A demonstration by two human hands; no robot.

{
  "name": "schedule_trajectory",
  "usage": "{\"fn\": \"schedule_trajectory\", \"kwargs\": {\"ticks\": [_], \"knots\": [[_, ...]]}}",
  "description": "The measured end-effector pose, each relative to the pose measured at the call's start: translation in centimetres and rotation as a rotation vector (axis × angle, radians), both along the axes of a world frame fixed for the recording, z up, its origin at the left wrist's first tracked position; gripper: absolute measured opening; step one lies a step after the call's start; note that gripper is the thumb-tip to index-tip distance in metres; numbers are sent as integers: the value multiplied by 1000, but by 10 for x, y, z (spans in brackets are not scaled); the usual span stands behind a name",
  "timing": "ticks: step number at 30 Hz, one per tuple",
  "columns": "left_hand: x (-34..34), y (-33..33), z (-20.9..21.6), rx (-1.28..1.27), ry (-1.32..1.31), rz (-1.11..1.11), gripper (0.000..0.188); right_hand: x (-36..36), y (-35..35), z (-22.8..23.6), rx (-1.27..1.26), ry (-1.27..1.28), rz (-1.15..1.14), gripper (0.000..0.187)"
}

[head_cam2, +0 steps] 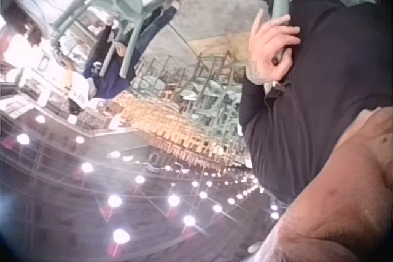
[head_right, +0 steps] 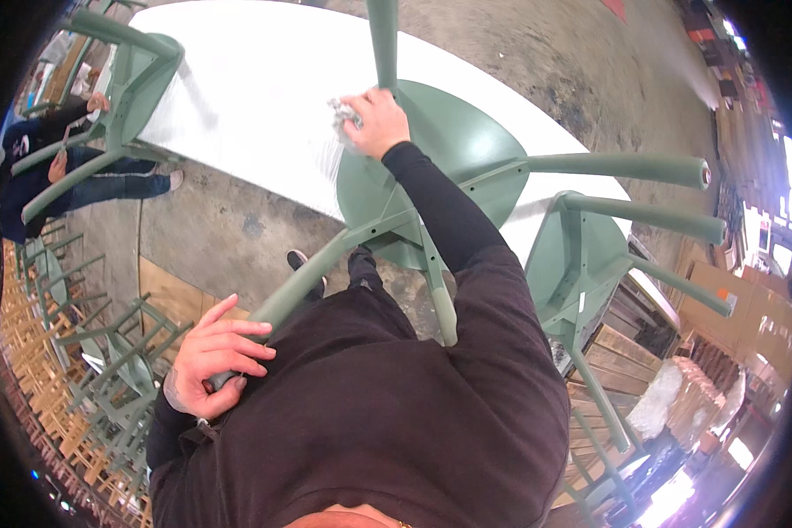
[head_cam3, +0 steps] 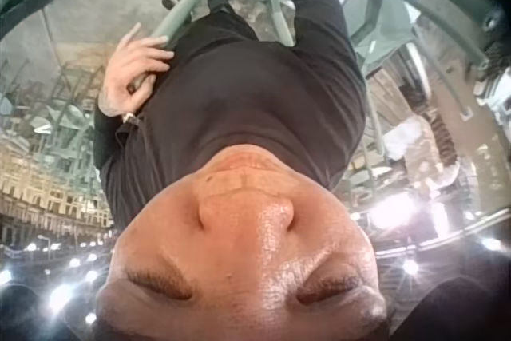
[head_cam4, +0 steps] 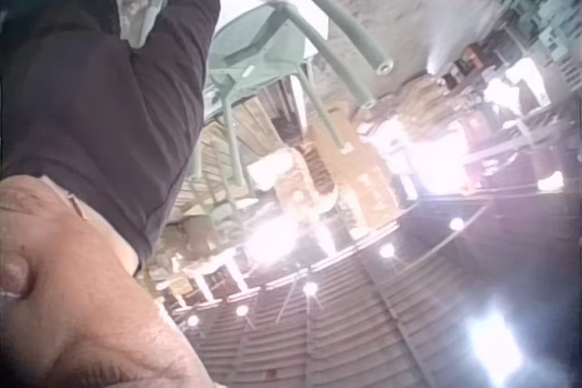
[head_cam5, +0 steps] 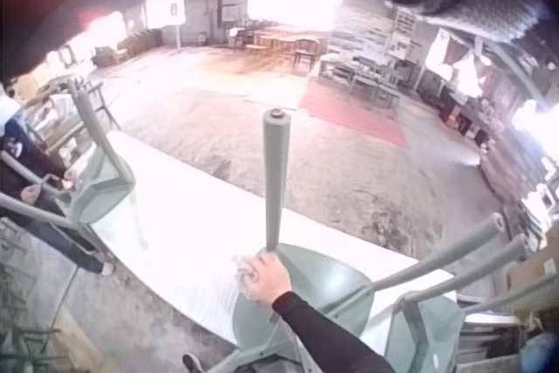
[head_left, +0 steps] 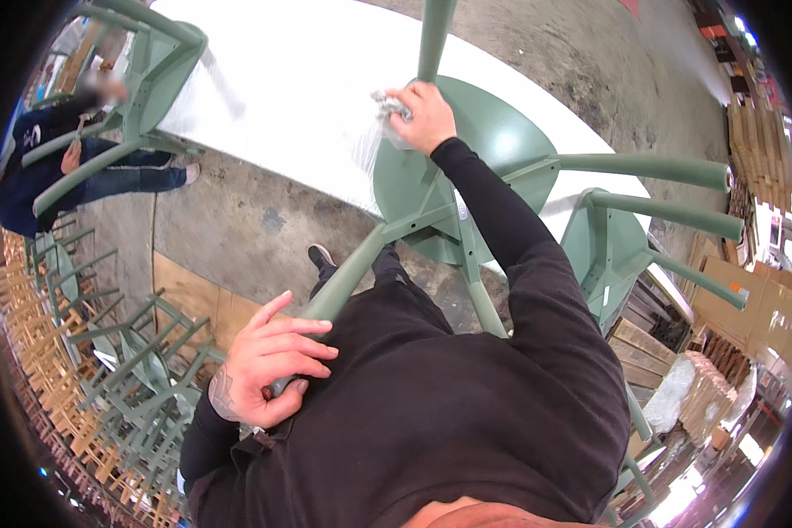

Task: The person wipes the underside of green plastic chairs with a cloth, focusing on the central hub and legs. The person lifts and repositions chairs to access different areas, then places them on a wooden pallet. Another person is visible in the background performing similar actions.

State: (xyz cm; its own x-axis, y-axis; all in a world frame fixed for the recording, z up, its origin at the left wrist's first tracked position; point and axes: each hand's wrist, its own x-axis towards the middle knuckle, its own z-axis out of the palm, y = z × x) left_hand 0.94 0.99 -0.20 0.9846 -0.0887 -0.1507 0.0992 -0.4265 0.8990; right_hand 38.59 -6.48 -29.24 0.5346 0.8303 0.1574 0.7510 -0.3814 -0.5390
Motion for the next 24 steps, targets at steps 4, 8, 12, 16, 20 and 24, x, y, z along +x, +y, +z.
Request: {"fn": "schedule_trajectory", "kwargs": {"ticks": [4, 8, 12, 16, 20, 24], "knots": [[-4, 0, -5, -51, -39, -12, 29, 1, 26, -27, -300, -548, 207, 50], [-8, 3, -15, -127, -136, -10, 27, -70, -2, -53, -470, -227, 75, 53], [-9, 5, -25, -203, -212, -88, 27, -133, -58, -47, -503, -49, 382, 35], [-8, 7, -30, -199, -268, -129, 27, -76, -11, -51, -521, -389, 193, 27], [-7, 8, -33, -182, -279, -151, 25, -2, 62, -78, -355, -767, 41, 35], [-6, 10, -31, -198, -295, -118, 22, -42, 39, -82, -539, -499, -185, 54]]}}
